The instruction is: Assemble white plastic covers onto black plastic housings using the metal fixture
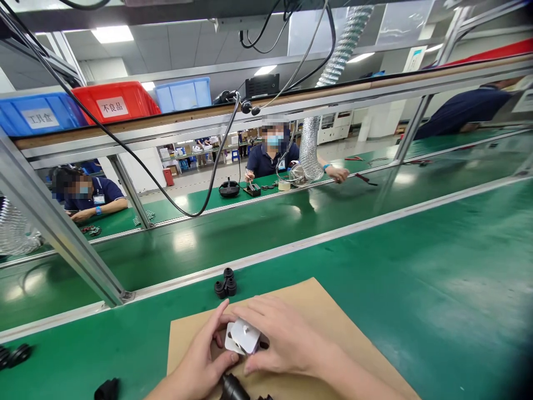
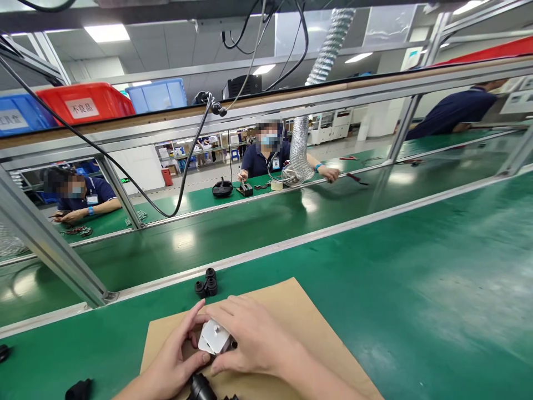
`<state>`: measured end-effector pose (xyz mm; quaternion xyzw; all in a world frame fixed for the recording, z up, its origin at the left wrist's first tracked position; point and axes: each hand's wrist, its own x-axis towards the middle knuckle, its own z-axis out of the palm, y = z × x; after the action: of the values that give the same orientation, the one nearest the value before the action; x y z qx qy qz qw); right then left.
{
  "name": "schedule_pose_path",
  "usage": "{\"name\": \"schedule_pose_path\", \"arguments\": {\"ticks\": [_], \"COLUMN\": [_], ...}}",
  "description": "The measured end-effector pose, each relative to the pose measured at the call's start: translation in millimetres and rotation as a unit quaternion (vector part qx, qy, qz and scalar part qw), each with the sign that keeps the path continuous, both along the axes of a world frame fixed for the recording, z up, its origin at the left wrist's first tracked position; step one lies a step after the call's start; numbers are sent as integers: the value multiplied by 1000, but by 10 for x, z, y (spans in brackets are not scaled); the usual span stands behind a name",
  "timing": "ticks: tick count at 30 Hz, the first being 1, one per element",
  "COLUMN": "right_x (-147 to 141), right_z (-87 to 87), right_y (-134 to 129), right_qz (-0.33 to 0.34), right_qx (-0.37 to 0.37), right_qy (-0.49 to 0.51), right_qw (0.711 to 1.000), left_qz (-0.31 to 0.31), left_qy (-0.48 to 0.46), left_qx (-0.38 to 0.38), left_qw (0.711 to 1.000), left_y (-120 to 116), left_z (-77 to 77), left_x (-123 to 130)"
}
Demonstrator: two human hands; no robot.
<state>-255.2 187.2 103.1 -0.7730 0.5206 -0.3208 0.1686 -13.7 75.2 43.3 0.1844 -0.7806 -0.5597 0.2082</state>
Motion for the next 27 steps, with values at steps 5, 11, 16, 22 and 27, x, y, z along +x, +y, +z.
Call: {"name": "schedule_pose_path", "arguments": {"ticks": [5,11,16,22,27], "right_x": [26,98,-123,-175,-101], "right_z": [40,-29,164,60,-83], "right_y": [3,-7,61,-24,-76], "right_qz": [66,-32,88,119,168], "right_qx": [39,24,71,134,158], "right_qy": [-51,-1,-89,-193,-207], "right_qw": [996,999,990,965,951], "left_qz": [3,8,-11,-37,-83], "left_qy": [-15,-12,-8,-18,-60], "left_qx": [-8,-28,-20,0,29], "left_qw": [1000,1000,1000,999,994], "left_y": [-1,-1,16,-63,-127], "left_z": [-6,-18,31,21,53], "left_x": [9,20,-1,59,132]}}
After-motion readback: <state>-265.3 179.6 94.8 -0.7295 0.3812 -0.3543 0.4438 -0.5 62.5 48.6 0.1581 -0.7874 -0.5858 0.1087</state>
